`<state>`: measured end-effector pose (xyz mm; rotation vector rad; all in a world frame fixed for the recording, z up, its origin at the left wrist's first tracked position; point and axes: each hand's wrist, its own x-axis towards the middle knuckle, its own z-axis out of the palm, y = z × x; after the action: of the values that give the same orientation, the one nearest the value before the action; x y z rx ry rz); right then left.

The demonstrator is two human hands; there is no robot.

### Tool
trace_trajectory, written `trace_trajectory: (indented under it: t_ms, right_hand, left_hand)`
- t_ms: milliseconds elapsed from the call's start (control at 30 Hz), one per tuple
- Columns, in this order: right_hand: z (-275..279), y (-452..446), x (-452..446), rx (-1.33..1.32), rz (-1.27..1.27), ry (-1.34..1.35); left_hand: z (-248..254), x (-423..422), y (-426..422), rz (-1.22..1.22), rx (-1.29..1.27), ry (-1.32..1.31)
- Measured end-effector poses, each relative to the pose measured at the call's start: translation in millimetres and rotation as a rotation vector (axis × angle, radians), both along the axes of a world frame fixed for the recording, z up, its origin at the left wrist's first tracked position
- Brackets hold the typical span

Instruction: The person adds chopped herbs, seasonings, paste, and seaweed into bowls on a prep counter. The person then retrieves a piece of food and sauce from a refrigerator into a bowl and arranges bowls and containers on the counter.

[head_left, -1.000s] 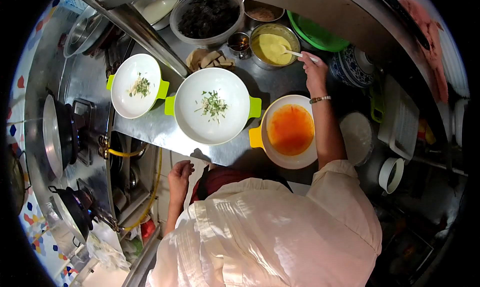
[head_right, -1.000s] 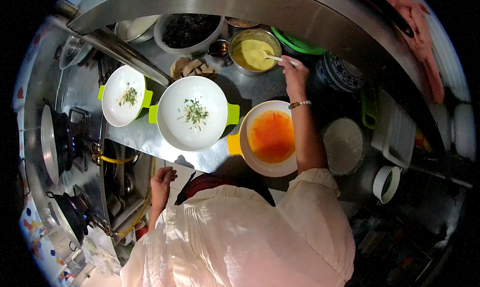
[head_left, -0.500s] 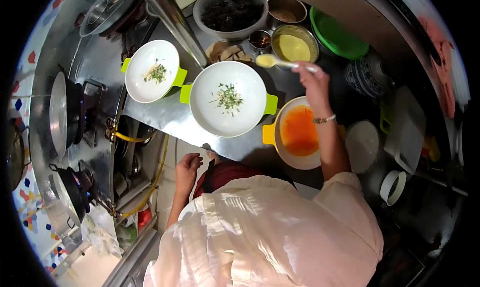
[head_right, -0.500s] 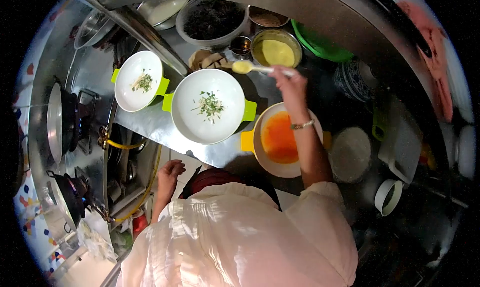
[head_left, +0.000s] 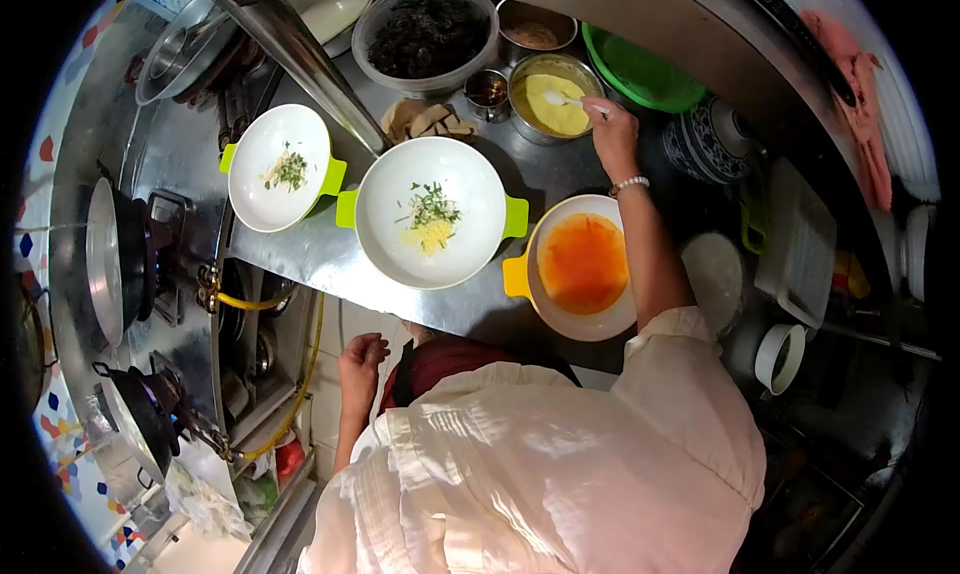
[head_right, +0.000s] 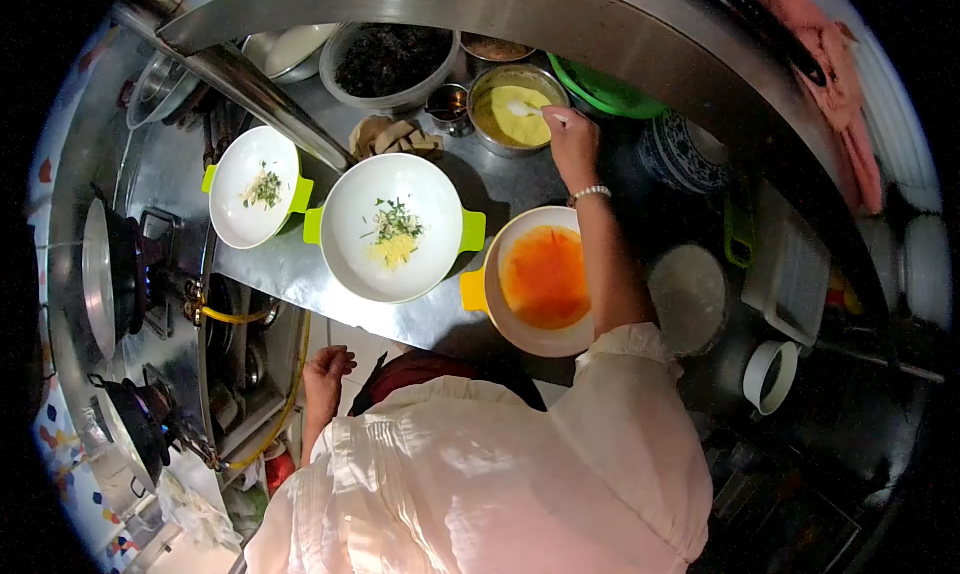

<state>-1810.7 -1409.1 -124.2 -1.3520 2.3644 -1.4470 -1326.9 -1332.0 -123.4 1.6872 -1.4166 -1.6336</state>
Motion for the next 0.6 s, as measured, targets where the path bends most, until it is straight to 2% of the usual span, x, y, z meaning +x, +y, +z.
trace_trajectory:
  t_ms: [67, 133, 167, 233, 367, 467, 533, 600]
  right_hand:
    - [-1.4, 1.2, 4.4, 0.033, 0.036, -0.002]
    - [-2.0, 7.6, 16.4, 0.174, 0.053, -0.150]
    - [-6.1, 7.6, 15.7, 0.177, 0.050, -0.149]
    - [-10.3, 6.3, 16.9, 0.109, 0.018, -0.339]
    - [3.7, -5.0, 13.2, 0.103, -0.104, -0.235]
    - [-6.1, -16.1, 7.4, 0.079, -0.076, -0.127]
    - [5.9, -15.5, 15.7, 0.184, 0.047, -0.063]
    - [8.8, -10.4, 18.9, 0.220, 0.069, -0.111]
  left_hand:
    - [-1.3, 0.1, 0.4, 0.016, -0.007, 0.033]
    - [-1.4, -0.3, -0.1, 0.016, 0.002, 0.040]
    - [-1.9, -1.0, -0.7, 0.016, 0.009, 0.048]
    - [-2.4, -1.9, -2.4, 0.005, 0.014, 0.039]
    - [-1.5, -3.7, -7.3, -0.009, 0.008, 0.026]
    - [1.3, -5.0, -10.4, -0.035, 0.003, 0.023]
    - [3.1, -6.4, -11.0, -0.037, 0.011, 0.020]
    - [3.0, -6.2, -12.0, -0.040, 0.018, 0.021]
